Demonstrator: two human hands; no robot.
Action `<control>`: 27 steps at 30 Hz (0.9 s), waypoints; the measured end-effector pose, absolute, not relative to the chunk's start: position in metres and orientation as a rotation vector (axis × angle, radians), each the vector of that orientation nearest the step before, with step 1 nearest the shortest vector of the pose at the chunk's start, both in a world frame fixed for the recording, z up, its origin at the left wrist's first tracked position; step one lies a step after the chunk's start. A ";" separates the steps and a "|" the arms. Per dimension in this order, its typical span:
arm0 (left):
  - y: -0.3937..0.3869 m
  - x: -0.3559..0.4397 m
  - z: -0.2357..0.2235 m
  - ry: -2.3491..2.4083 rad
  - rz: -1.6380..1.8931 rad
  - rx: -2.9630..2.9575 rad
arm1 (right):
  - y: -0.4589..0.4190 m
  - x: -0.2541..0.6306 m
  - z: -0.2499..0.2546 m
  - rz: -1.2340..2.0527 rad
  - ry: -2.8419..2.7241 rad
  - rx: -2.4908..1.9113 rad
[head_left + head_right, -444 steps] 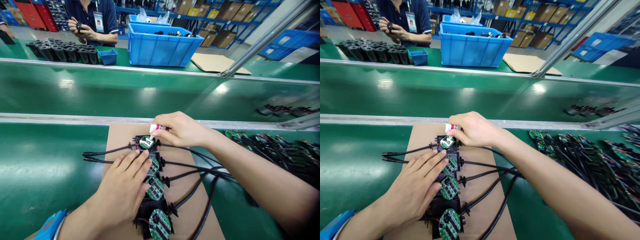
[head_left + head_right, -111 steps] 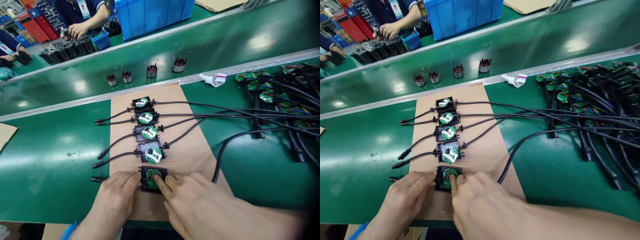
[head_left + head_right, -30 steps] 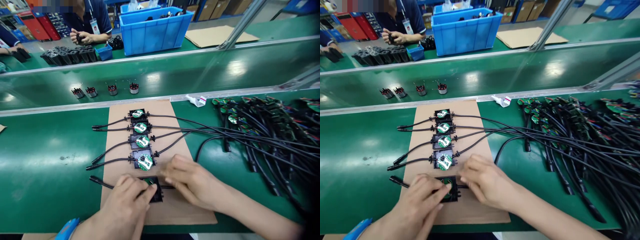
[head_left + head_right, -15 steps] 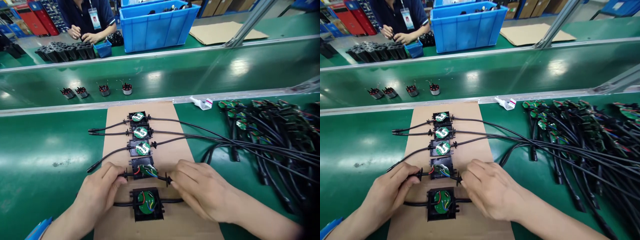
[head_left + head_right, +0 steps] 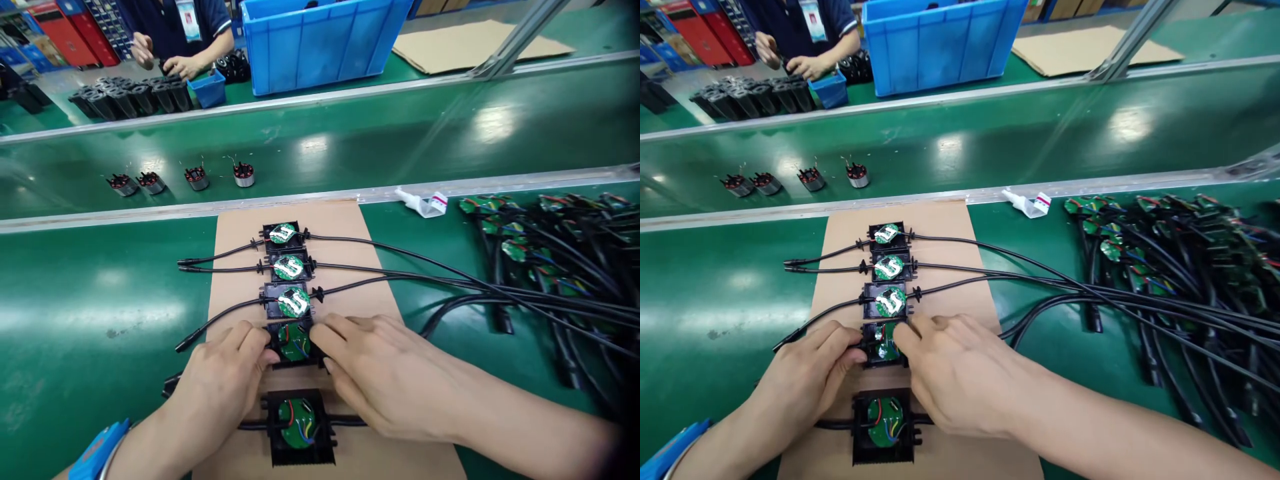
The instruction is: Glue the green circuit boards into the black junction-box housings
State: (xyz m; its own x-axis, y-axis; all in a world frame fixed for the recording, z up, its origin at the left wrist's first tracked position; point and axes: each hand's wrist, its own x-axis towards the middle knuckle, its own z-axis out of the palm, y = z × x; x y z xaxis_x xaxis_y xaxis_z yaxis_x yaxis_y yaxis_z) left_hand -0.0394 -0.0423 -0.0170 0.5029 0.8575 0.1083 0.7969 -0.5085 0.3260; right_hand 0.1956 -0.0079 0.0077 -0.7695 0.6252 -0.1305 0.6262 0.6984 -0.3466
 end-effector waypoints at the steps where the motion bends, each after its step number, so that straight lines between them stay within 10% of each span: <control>1: -0.042 -0.040 -0.016 1.412 0.382 2.489 | -0.006 0.194 0.008 -0.602 2.887 1.053; 16: -0.045 -0.044 -0.014 1.387 0.447 2.594 | -0.011 0.177 -0.007 -0.450 3.038 1.078; 27: -0.030 -0.027 -0.009 1.553 -0.238 2.581 | -0.014 0.178 -0.014 -0.480 3.068 1.105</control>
